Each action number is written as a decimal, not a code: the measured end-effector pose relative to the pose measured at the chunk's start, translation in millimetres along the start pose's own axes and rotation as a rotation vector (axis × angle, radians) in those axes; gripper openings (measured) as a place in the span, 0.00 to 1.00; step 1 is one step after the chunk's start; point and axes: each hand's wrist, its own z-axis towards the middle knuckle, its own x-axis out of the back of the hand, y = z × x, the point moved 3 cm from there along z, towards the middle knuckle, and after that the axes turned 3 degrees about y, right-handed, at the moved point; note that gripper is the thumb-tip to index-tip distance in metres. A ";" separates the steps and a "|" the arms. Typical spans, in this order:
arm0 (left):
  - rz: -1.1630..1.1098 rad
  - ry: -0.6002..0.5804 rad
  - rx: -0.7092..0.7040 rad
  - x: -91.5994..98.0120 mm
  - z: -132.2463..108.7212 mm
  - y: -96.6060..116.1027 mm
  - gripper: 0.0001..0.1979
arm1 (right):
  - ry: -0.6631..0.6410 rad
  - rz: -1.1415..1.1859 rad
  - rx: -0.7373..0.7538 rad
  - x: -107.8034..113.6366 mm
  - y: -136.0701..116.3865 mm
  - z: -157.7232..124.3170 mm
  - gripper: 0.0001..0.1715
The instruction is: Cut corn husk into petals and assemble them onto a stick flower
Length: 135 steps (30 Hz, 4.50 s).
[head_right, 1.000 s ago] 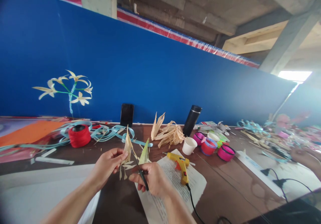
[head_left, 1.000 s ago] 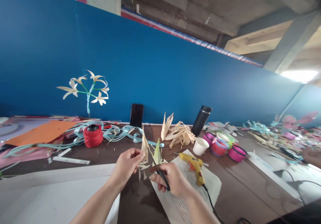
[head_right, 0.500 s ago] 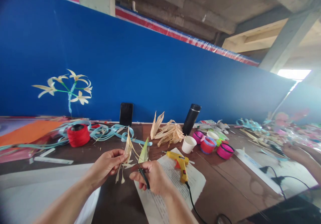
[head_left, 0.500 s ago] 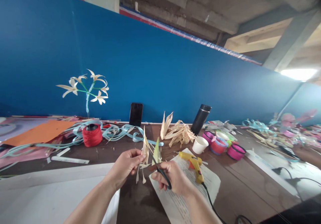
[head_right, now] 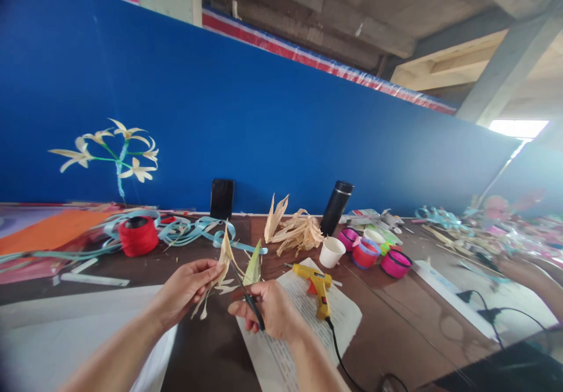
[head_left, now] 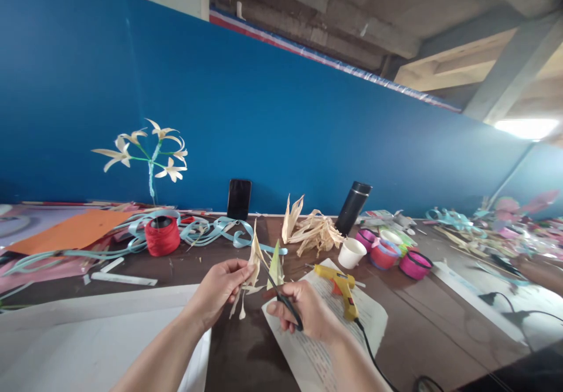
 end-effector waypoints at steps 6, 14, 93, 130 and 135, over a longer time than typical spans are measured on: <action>0.136 0.061 -0.051 0.7 1.9 2.7 0.19 | -0.016 0.002 0.029 -1.3 2.8 1.0 0.22; 0.171 0.062 -0.052 0.1 1.1 4.4 0.20 | -0.015 0.017 0.031 -1.4 4.1 1.6 0.24; 0.154 0.028 -0.060 -4.0 -2.5 6.2 0.19 | 0.035 0.038 -0.011 -2.4 -1.4 0.7 0.18; 0.173 -0.001 -0.065 -3.3 -1.8 0.2 0.12 | 0.014 -0.009 0.015 -1.5 7.5 3.3 0.23; 0.152 -0.008 -0.057 -3.8 -2.3 2.9 0.11 | 0.023 -0.008 0.001 -1.8 4.3 2.8 0.21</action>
